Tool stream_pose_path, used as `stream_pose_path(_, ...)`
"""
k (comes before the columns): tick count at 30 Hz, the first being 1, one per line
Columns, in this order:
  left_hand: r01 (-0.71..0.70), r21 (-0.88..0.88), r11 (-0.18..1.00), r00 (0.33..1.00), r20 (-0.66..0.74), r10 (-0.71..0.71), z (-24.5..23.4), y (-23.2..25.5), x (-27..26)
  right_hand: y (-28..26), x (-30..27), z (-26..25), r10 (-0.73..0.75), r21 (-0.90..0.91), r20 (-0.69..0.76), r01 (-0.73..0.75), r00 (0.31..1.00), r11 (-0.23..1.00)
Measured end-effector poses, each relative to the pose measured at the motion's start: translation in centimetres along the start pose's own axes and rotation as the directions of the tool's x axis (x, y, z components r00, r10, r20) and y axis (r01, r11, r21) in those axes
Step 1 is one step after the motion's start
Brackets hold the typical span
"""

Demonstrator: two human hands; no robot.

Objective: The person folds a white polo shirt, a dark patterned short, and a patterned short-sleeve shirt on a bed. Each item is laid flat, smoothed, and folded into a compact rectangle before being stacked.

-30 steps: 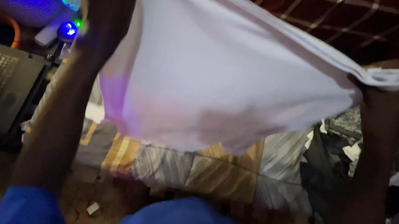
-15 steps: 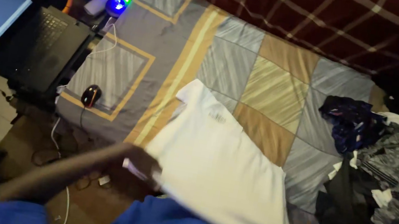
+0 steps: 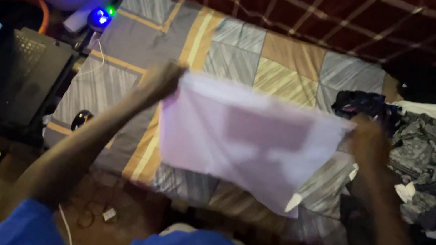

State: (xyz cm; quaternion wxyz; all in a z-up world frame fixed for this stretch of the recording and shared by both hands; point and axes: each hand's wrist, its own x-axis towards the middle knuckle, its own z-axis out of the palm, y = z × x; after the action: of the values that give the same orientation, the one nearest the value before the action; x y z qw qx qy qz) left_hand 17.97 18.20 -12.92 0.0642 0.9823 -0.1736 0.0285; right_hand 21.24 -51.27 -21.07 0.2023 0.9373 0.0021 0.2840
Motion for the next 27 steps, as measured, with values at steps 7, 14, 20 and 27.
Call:
stream_pose_path(7, -0.117, 0.041, 0.992, 0.562, -0.821, 0.100, -29.4, 5.1, 5.9, 7.6, 18.0, -34.9, 0.007, 0.710, -0.342, 0.253, 0.940, 0.657)
stream_pose_path(14, -0.164, -0.013, 0.986, 0.659, -0.746, 0.100, -32.6, 8.0, -2.7, 8.5, 13.4, -36.0, 0.017, 0.781, -0.291, 0.227, 0.957, 0.582)
stream_pose_path(20, -0.181, -0.357, 0.916, 0.940, -0.336, 0.055, -1.7, -3.6, -8.1, 0.2, -1.4, -25.0, 0.142, 0.783, 0.575, -0.592, 0.806, 0.191)
stream_pose_path(27, 0.053, -0.525, 0.850, 0.995, 0.097, -0.002, 18.8, 1.9, -17.6, -7.8, -24.3, -0.3, -0.273, 0.875, 0.481, -0.436, 0.833, 0.210)
